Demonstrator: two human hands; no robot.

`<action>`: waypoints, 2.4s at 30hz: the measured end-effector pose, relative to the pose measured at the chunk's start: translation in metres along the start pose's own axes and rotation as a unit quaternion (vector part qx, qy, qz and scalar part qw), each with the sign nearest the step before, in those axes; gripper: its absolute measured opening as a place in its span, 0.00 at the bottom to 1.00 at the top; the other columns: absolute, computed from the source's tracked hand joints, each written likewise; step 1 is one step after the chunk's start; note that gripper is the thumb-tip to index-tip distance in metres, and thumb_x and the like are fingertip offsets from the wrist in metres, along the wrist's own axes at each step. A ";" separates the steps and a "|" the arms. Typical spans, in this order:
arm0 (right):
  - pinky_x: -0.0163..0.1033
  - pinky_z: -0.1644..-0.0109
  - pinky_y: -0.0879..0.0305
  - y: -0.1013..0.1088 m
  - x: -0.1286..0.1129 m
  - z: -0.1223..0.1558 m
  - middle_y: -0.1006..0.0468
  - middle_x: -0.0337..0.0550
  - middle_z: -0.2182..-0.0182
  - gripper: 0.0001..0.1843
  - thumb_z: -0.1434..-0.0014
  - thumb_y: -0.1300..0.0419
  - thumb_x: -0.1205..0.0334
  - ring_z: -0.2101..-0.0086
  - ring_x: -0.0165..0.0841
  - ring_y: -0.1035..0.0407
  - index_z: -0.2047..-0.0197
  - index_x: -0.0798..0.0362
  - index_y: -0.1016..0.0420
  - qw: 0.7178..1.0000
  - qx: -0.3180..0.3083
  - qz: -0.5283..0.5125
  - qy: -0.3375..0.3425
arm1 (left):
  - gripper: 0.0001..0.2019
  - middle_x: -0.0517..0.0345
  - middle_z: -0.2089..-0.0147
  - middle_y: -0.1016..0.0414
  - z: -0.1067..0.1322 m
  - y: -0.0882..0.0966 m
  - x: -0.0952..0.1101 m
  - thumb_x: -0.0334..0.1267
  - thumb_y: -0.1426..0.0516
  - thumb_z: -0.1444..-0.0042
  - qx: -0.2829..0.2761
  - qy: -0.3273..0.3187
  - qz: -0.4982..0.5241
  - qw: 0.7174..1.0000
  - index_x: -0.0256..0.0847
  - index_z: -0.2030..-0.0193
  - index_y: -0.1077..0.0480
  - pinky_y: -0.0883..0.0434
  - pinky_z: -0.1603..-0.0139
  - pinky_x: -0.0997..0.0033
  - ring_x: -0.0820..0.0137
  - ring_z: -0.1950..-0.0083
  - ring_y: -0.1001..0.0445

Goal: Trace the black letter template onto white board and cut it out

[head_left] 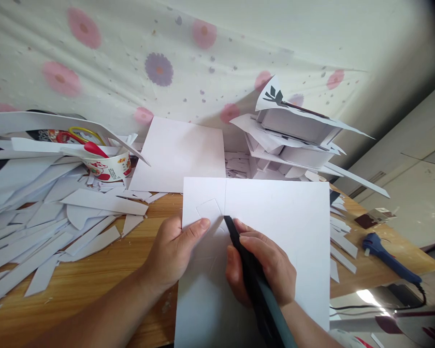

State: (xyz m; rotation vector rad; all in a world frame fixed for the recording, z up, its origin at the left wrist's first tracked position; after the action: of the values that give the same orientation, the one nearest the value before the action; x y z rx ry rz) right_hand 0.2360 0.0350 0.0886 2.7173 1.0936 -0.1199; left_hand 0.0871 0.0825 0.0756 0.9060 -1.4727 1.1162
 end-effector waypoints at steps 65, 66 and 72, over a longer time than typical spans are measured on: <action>0.30 0.68 0.31 0.009 0.089 -0.128 0.22 0.39 0.68 0.06 0.40 0.41 0.63 0.70 0.26 0.28 0.59 0.53 0.28 0.898 -0.375 -0.211 0.093 | 0.23 0.50 0.60 0.21 -0.016 0.023 0.023 0.41 0.34 0.51 -0.099 0.091 0.115 0.984 0.40 0.48 0.29 0.25 0.63 0.65 0.60 0.63 0.23; 0.30 0.68 0.31 0.009 0.088 -0.129 0.22 0.39 0.68 0.06 0.40 0.41 0.63 0.71 0.26 0.28 0.59 0.52 0.28 0.896 -0.379 -0.206 0.103 | 0.24 0.50 0.60 0.21 -0.016 0.023 0.023 0.41 0.33 0.52 -0.099 0.092 0.112 0.984 0.40 0.48 0.29 0.25 0.63 0.66 0.61 0.63 0.23; 0.31 0.68 0.31 0.008 0.084 -0.131 0.23 0.37 0.70 0.05 0.41 0.44 0.66 0.71 0.26 0.29 0.60 0.50 0.30 0.894 -0.383 -0.165 0.162 | 0.23 0.53 0.64 0.21 -0.013 0.019 0.030 0.43 0.33 0.54 -0.078 0.093 0.102 0.987 0.40 0.50 0.27 0.27 0.67 0.68 0.62 0.66 0.23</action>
State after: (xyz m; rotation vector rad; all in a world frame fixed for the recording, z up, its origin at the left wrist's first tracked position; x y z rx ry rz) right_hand 0.3019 0.1157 0.2047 1.8629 1.3171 0.6064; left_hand 0.0670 0.1011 0.1024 0.5364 -1.4975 1.1798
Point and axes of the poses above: each hand's wrist, its own z-axis away from the middle knuckle, its own y-axis out of the back of the hand, x = y × z, the point moved 1 cm from there along -z, towards the middle knuckle
